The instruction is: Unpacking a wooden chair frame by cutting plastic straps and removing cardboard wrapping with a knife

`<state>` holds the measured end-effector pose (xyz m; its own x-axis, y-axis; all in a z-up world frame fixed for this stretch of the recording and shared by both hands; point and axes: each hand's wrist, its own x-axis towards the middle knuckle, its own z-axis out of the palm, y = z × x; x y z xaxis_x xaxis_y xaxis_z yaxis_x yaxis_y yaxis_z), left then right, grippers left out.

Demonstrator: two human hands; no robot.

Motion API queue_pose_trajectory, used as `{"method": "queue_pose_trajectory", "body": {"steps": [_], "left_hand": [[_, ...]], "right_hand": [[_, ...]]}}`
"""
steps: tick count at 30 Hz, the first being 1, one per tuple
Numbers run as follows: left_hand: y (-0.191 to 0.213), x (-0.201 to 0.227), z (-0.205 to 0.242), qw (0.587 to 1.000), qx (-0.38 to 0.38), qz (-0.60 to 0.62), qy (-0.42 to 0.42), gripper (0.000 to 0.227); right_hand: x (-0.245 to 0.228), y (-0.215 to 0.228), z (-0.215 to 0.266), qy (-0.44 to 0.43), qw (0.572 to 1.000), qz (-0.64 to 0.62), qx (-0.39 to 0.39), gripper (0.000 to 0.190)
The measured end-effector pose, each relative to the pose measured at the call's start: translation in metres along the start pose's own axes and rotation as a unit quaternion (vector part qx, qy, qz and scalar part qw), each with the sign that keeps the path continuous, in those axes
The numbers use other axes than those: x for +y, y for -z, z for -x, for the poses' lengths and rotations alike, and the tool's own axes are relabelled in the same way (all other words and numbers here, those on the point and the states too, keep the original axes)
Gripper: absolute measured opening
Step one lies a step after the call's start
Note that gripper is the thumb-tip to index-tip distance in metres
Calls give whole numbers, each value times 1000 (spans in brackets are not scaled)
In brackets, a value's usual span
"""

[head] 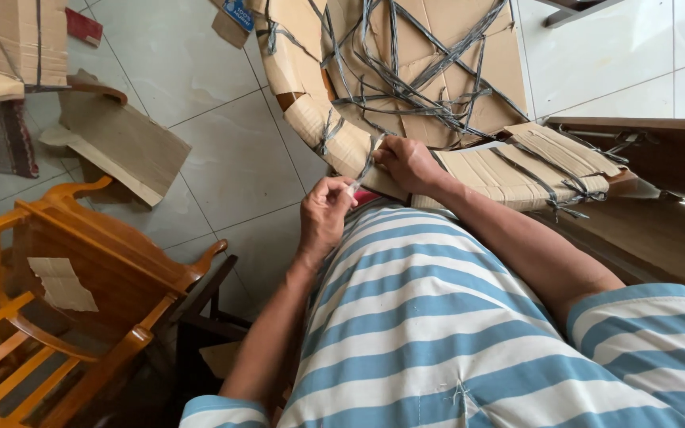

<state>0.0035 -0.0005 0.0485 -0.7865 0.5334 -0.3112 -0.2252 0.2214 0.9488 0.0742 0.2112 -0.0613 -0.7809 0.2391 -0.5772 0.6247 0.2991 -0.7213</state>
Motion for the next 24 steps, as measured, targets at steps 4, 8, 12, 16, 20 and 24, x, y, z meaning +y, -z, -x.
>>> {"method": "queue_pose_trajectory", "body": {"steps": [4, 8, 12, 16, 20, 24], "left_hand": [[-6, -33, 2, 984, 17, 155, 90, 12], [-1, -46, 8, 983, 31, 151, 105, 17], [1, -61, 10, 995, 24, 47, 83, 22], [1, -62, 14, 997, 29, -6, 71, 25], [3, -75, 17, 995, 34, -64, 70, 24], [11, -96, 21, 990, 34, -130, 48, 19]], "right_hand": [[-11, 4, 6, 17, 1000, -21, 14, 20], [-18, 4, 11, 22, 999, -19, 25, 22], [-26, 6, 16, 34, 998, 1, 48, 23], [-30, 2, 17, 35, 997, -10, 66, 23], [-25, -4, 16, 33, 995, -14, 89, 24], [-15, -8, 11, 15, 995, 21, 92, 20]]}}
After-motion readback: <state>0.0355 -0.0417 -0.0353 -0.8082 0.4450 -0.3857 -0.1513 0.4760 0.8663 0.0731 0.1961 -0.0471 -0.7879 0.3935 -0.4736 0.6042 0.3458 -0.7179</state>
